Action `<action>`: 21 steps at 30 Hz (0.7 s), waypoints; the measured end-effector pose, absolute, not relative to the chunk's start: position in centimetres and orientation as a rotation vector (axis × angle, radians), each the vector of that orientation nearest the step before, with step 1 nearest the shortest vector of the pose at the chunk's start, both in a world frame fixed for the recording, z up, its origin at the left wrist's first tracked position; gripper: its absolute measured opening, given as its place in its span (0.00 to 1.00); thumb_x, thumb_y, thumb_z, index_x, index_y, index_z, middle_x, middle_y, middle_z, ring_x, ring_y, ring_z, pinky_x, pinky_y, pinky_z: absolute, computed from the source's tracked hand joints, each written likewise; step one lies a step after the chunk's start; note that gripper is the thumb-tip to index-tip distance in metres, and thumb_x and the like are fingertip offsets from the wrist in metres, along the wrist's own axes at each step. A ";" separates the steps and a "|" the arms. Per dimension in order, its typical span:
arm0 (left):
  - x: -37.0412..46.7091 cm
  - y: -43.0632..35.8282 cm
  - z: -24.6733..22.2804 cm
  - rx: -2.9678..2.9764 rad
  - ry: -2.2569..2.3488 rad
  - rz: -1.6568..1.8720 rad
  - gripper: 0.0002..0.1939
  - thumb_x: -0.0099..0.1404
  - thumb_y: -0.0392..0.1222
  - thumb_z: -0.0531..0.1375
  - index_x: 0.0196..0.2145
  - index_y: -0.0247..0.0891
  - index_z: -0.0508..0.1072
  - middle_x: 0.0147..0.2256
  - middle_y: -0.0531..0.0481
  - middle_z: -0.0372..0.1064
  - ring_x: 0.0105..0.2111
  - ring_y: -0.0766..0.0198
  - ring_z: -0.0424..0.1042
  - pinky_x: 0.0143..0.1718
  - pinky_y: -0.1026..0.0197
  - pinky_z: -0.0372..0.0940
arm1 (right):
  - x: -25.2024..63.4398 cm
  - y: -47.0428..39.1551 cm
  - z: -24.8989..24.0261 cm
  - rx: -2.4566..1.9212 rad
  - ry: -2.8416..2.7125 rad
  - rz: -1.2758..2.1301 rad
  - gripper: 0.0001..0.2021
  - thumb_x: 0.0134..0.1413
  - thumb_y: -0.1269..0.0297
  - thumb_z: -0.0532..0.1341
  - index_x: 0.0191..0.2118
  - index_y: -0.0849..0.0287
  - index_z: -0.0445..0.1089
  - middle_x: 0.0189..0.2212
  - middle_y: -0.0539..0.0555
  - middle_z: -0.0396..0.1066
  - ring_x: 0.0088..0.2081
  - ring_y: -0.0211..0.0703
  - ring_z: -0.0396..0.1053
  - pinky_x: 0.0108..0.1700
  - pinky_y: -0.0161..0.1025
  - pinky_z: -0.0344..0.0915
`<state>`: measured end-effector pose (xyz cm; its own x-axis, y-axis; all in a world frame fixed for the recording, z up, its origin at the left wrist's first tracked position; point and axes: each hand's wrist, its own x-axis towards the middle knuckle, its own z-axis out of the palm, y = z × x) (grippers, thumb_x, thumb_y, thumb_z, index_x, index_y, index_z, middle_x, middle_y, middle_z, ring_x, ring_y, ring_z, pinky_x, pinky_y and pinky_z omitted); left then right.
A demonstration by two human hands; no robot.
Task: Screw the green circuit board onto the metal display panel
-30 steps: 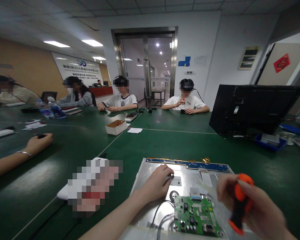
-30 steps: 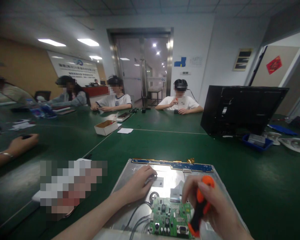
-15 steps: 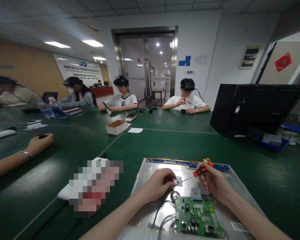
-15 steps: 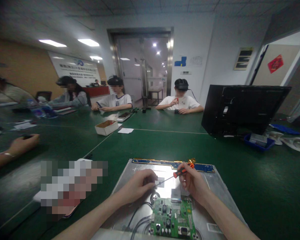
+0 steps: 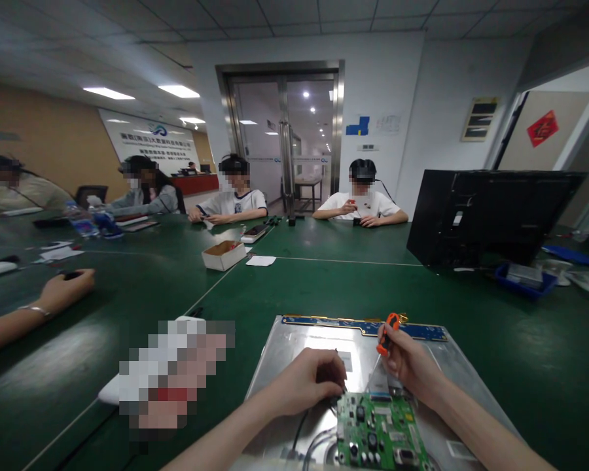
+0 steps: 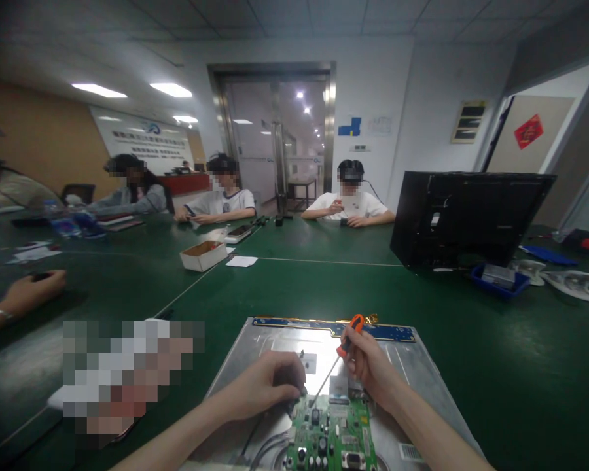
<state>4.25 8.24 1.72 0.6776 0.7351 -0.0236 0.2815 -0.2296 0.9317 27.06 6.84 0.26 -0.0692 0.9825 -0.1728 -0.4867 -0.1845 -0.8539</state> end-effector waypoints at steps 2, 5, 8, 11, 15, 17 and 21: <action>4.2 8.3 1.6 1.805 0.805 0.504 0.05 0.57 0.34 0.64 0.33 0.35 0.73 0.30 0.52 0.73 0.31 0.63 0.71 0.36 0.61 0.65 | 27.0 6.8 0.3 -0.948 -0.721 1.553 0.24 0.33 0.45 0.75 0.28 0.58 0.68 0.18 0.43 0.63 0.16 0.27 0.54 0.17 0.27 0.49; 4.1 8.3 1.4 1.817 0.821 0.480 0.06 0.56 0.35 0.66 0.33 0.35 0.74 0.30 0.52 0.74 0.31 0.63 0.71 0.35 0.61 0.65 | 26.9 6.7 0.4 -0.965 -0.703 1.558 0.25 0.32 0.44 0.75 0.27 0.58 0.68 0.16 0.43 0.63 0.15 0.27 0.54 0.16 0.27 0.49; 4.1 8.3 1.4 1.830 0.842 0.464 0.07 0.55 0.34 0.66 0.33 0.35 0.74 0.30 0.52 0.73 0.30 0.63 0.70 0.34 0.62 0.64 | 26.8 6.6 0.4 -0.981 -0.701 1.571 0.26 0.31 0.43 0.75 0.28 0.58 0.68 0.15 0.43 0.63 0.15 0.28 0.54 0.16 0.27 0.49; 4.2 8.3 1.7 1.821 0.852 0.458 0.07 0.54 0.31 0.65 0.32 0.35 0.74 0.29 0.53 0.73 0.29 0.64 0.69 0.32 0.64 0.63 | 26.8 6.6 0.4 -0.997 -0.704 1.580 0.26 0.31 0.43 0.75 0.28 0.58 0.68 0.16 0.44 0.64 0.15 0.28 0.56 0.16 0.27 0.49; 4.5 8.2 2.0 1.780 0.860 0.468 0.08 0.51 0.27 0.65 0.31 0.35 0.74 0.27 0.54 0.72 0.27 0.65 0.68 0.31 0.65 0.62 | 26.6 6.6 0.5 -0.997 -0.711 1.567 0.26 0.29 0.44 0.76 0.27 0.58 0.67 0.15 0.43 0.64 0.14 0.28 0.54 0.15 0.27 0.49; 4.6 8.2 2.2 1.773 0.858 0.474 0.08 0.51 0.27 0.65 0.30 0.35 0.74 0.27 0.54 0.72 0.27 0.66 0.67 0.30 0.65 0.61 | 26.6 6.6 0.6 -0.997 -0.716 1.563 0.26 0.29 0.43 0.76 0.27 0.57 0.67 0.15 0.43 0.64 0.14 0.28 0.54 0.15 0.27 0.49; 4.5 8.2 2.3 1.798 0.843 0.477 0.08 0.51 0.28 0.65 0.30 0.35 0.75 0.27 0.55 0.71 0.26 0.67 0.66 0.30 0.66 0.60 | 26.6 6.6 0.7 -1.005 -0.718 1.563 0.26 0.29 0.43 0.76 0.27 0.57 0.67 0.16 0.43 0.65 0.14 0.28 0.54 0.15 0.27 0.49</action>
<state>4.47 8.21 2.26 0.6732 0.7363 -0.0688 0.3203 -0.2065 0.9245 26.56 6.59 0.74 -0.0503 0.9721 -0.2290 -0.4597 -0.2261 -0.8588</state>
